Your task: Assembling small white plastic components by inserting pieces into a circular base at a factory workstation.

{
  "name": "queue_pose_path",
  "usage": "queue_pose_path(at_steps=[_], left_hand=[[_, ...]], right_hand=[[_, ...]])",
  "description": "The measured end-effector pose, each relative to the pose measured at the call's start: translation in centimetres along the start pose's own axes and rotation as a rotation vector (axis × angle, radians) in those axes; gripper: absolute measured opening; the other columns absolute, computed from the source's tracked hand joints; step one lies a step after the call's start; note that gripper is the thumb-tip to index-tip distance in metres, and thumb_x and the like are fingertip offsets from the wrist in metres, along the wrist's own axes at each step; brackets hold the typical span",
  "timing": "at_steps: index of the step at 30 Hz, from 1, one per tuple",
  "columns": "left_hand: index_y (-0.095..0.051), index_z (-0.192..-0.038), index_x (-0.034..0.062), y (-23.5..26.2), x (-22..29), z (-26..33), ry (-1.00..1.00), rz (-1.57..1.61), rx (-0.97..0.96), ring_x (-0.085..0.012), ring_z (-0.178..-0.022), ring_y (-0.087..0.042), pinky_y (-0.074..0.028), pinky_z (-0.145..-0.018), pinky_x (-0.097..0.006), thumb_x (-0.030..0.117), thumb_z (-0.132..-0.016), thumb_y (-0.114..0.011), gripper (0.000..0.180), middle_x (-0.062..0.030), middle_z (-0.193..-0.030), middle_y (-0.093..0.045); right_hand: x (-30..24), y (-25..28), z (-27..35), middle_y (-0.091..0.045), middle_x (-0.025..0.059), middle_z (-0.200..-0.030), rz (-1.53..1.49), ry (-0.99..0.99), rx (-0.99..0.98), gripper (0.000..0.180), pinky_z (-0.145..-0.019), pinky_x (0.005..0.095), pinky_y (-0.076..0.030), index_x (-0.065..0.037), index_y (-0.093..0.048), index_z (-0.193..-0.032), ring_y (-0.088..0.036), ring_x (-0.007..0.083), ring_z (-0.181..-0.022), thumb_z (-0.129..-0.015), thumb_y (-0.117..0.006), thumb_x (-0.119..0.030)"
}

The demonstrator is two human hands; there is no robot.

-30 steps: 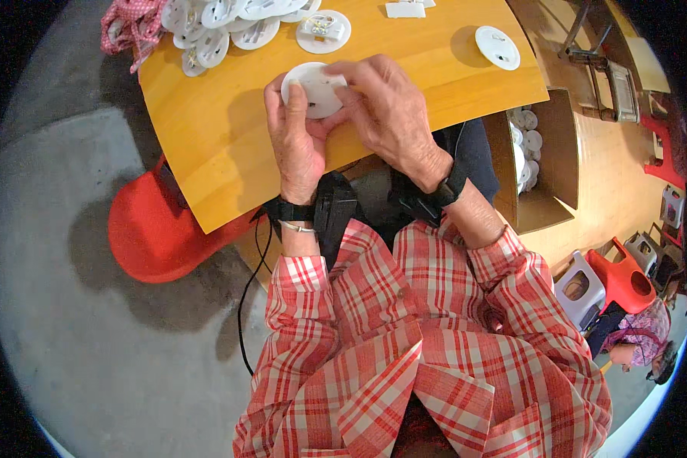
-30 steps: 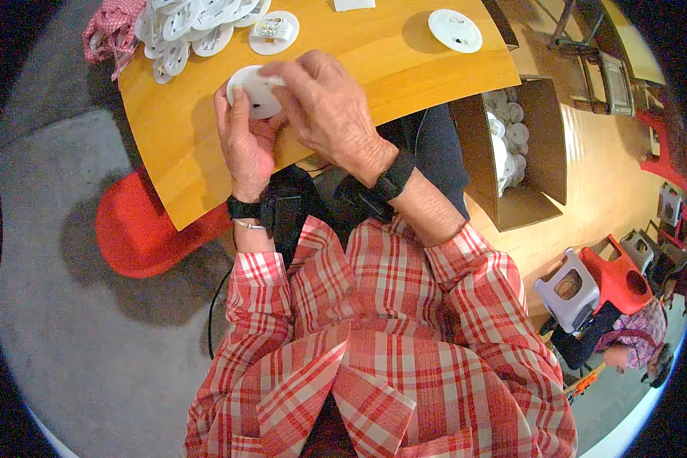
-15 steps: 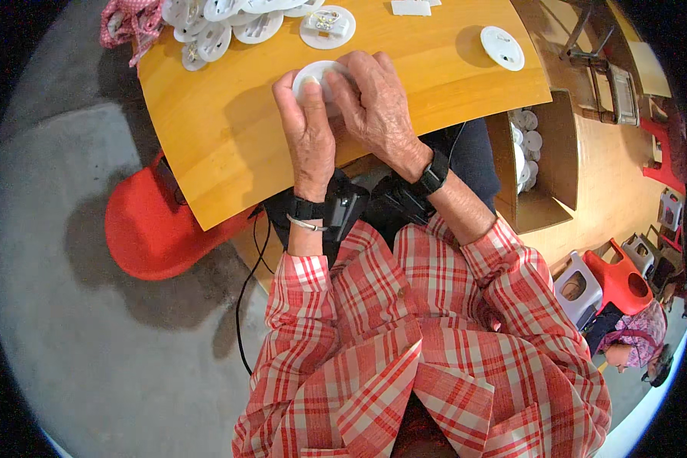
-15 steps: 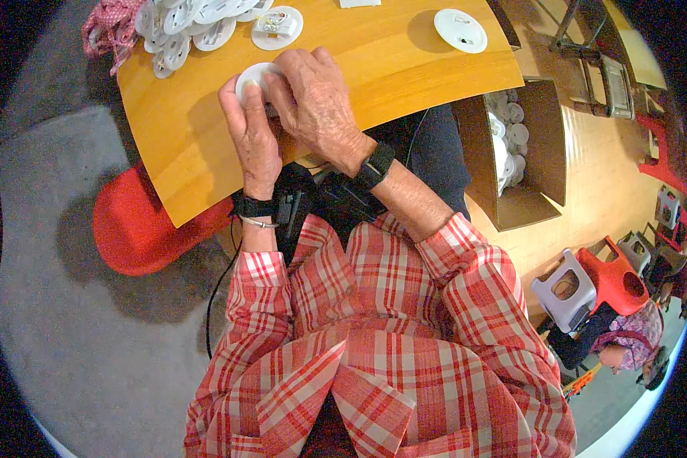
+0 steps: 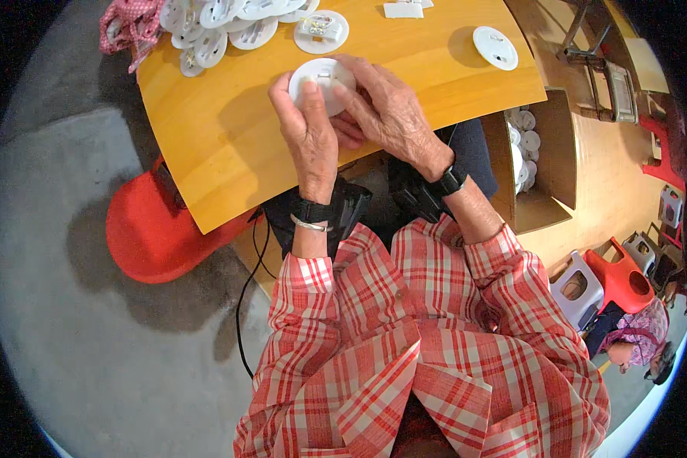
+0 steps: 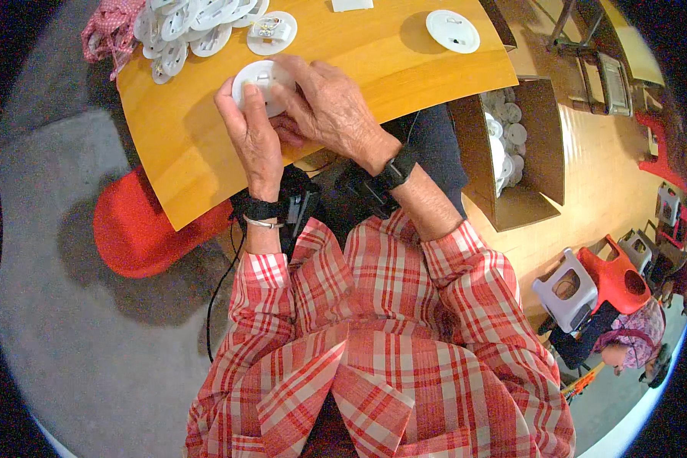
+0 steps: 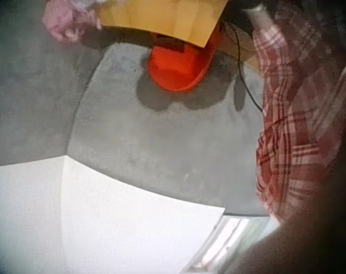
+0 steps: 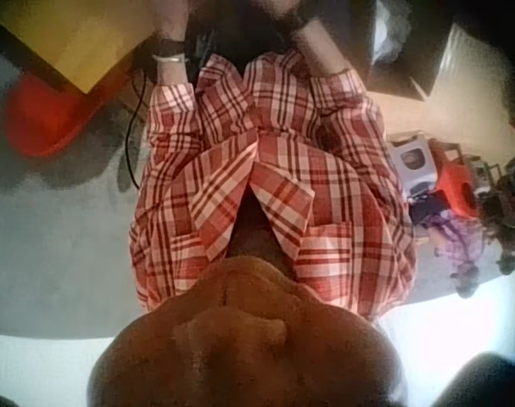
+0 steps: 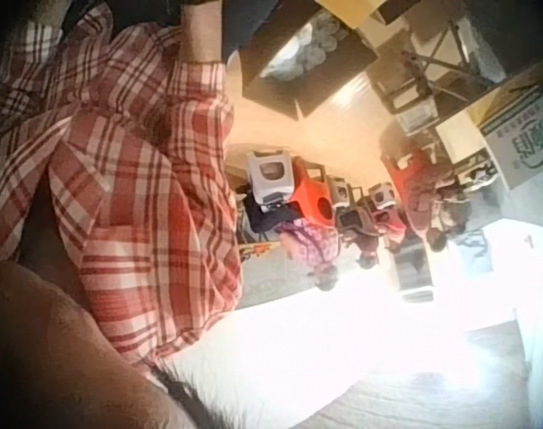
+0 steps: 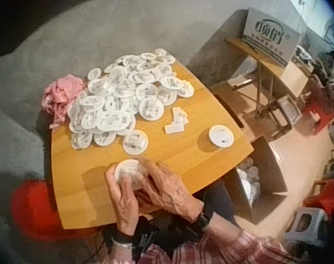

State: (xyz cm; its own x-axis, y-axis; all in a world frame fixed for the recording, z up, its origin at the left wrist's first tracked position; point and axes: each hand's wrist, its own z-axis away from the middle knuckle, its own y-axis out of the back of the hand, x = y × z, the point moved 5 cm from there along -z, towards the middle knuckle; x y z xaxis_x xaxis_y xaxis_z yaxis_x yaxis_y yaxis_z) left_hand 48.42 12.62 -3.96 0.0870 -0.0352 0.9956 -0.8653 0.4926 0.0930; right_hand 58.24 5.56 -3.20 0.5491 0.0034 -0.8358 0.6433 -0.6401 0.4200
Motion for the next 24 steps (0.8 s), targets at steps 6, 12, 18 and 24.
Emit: queue_pose_path(at_steps=[6,12,18,24], left_hand=[[-0.038,-0.121,0.0012,-0.1,0.0,-0.1,-0.083,-0.08,0.006,-0.0177,-0.096,-0.048,-0.043,-0.083,-0.031,0.028,-0.095,-0.042,0.037,-0.0121,-0.111,-0.048],[-0.039,-0.12,0.0005,-0.1,0.3,-0.1,-0.054,-0.142,0.0,-0.0187,-0.097,-0.049,-0.043,-0.083,-0.032,0.027,-0.095,-0.043,0.037,-0.0128,-0.11,-0.05],[-0.039,-0.12,0.0023,-0.3,1.1,0.1,-0.049,-0.039,-0.027,-0.0148,-0.076,-0.054,-0.047,-0.061,-0.026,0.033,-0.095,-0.041,0.039,-0.0115,-0.101,-0.053],[-0.035,-0.121,0.0051,-0.5,0.2,0.0,0.173,0.238,-0.127,-0.0132,-0.035,-0.048,-0.037,-0.027,-0.021,0.035,-0.095,-0.038,0.04,-0.0104,-0.07,-0.055]], right_hand=[[0.1,-0.1,0.1,-0.058,0.017,-0.076,-0.109,-0.112,0.007,0.029,-0.064,0.0408,-0.046,-0.005,-0.053,-0.106,-0.056,0.0345,-0.071,-0.082,-0.058,-0.021],[0.3,-0.1,0.4,-0.059,0.0174,-0.079,-0.191,-0.166,0.025,0.03,-0.065,0.0391,-0.046,-0.005,-0.053,-0.106,-0.057,0.034,-0.073,-0.082,-0.058,-0.021],[0.6,-0.1,0.3,-0.059,0.0182,-0.08,-0.165,-0.144,0.037,0.028,-0.065,0.0399,-0.046,-0.004,-0.053,-0.106,-0.057,0.035,-0.074,-0.083,-0.056,-0.02],[0.8,0.1,0.3,-0.058,0.0187,-0.081,-0.205,-0.144,-0.009,0.025,-0.067,0.0413,-0.045,-0.002,-0.052,-0.107,-0.057,0.0362,-0.076,-0.088,-0.048,-0.017]])
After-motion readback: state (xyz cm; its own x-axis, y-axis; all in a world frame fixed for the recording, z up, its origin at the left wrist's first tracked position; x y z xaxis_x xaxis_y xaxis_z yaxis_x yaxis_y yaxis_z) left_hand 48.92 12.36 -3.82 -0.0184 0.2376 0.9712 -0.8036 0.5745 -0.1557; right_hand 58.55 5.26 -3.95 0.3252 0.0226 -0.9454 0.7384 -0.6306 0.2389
